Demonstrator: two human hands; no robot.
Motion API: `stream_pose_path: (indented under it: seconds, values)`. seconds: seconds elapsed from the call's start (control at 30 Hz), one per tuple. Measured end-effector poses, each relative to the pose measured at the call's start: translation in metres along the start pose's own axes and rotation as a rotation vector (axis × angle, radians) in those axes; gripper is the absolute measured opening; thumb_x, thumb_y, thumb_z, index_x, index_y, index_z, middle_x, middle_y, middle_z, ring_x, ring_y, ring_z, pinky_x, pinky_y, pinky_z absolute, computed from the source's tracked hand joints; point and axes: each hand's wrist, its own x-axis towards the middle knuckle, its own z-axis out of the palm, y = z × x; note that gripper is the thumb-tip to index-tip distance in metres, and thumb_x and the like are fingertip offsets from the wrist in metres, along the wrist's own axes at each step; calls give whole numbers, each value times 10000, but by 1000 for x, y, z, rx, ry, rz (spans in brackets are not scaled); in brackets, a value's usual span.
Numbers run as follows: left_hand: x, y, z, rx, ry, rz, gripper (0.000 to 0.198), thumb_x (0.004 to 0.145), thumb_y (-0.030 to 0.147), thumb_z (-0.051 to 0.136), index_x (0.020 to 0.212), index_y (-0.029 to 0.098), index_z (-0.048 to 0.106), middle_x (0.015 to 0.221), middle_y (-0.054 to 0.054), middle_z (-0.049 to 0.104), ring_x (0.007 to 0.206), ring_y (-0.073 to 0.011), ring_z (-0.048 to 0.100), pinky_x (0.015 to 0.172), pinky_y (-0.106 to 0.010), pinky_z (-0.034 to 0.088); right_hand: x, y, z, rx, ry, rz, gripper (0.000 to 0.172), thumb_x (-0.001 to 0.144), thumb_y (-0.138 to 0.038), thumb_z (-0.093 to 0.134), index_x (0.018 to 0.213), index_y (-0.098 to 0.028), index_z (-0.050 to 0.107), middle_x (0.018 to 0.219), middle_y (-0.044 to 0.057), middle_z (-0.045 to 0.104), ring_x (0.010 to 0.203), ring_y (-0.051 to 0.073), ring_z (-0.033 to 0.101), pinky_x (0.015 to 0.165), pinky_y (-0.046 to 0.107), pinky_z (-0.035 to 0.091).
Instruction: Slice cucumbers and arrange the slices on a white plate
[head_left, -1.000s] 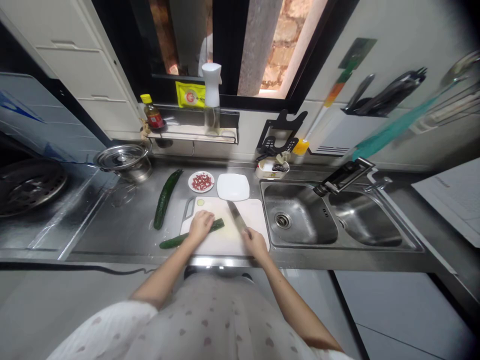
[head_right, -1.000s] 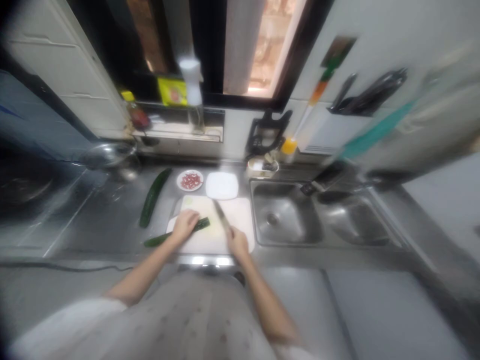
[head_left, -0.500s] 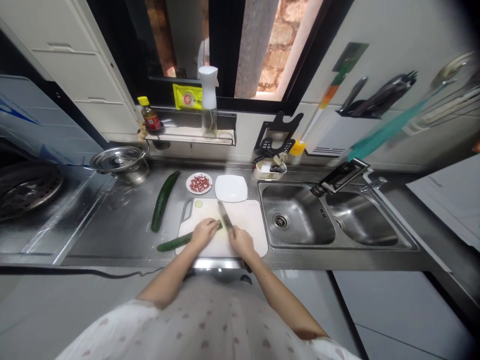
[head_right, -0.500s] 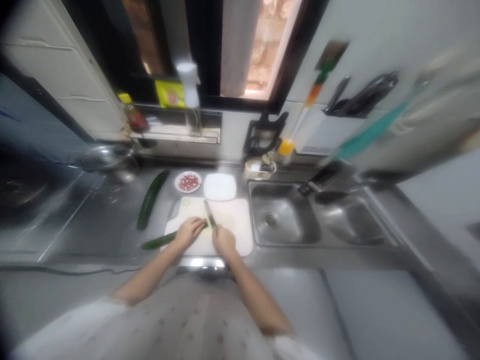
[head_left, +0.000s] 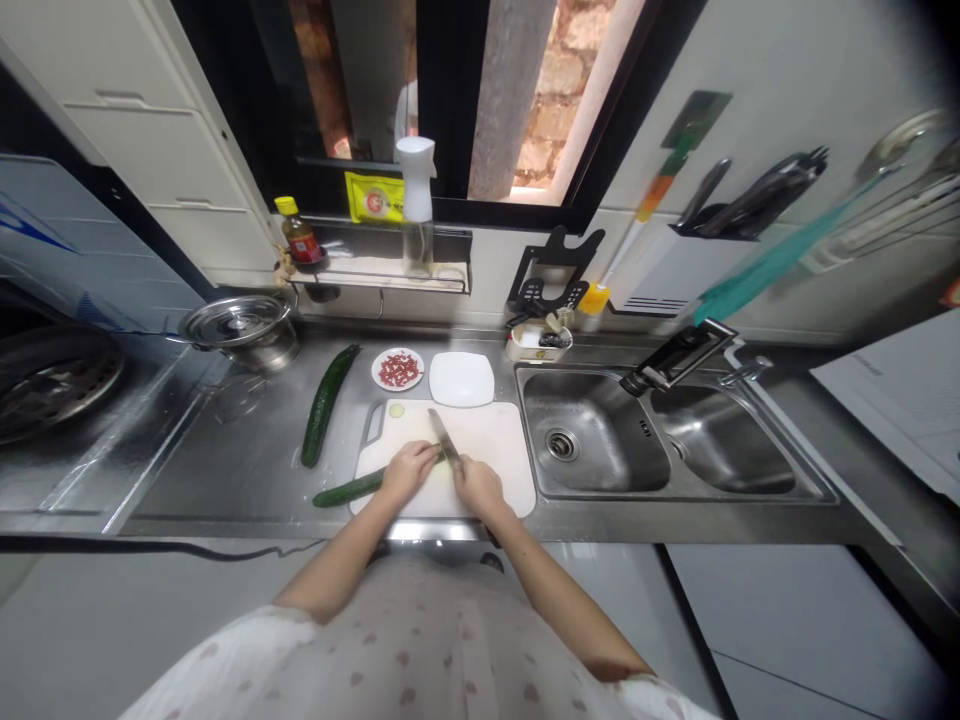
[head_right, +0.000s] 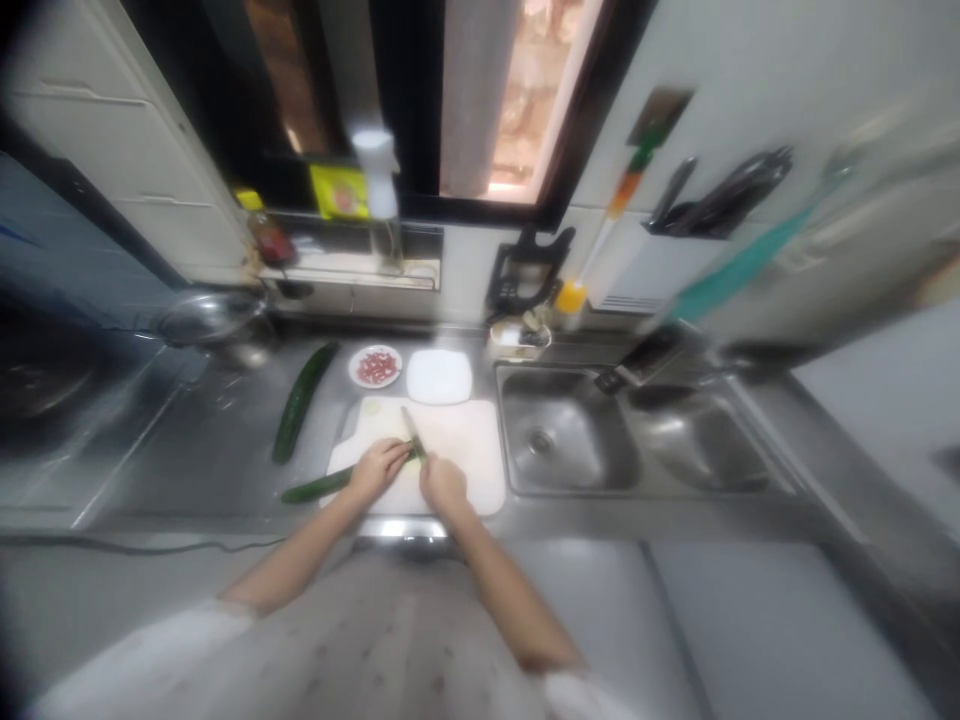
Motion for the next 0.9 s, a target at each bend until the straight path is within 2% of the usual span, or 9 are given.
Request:
stream_pose_path:
  seconds: [0.5, 0.9]
  values:
    - [0, 0, 1, 20, 24, 26, 276, 922, 280, 482, 1128, 238, 661, 1041, -68, 639, 968, -180, 559, 870, -306, 471, -2, -2, 1, -8, 12, -5, 326, 956, -275, 320, 1113, -150, 578, 984, 127, 684, 920, 207, 641, 734, 268, 418]
    - [-1, -2, 4, 30, 68, 74, 261, 917, 266, 495, 1114, 232, 663, 1032, -66, 647, 967, -181, 570, 859, -317, 490, 4, -6, 5, -3, 28, -31, 335, 952, -247, 324, 1167, -140, 558, 979, 137, 687, 925, 217, 643, 740, 281, 429]
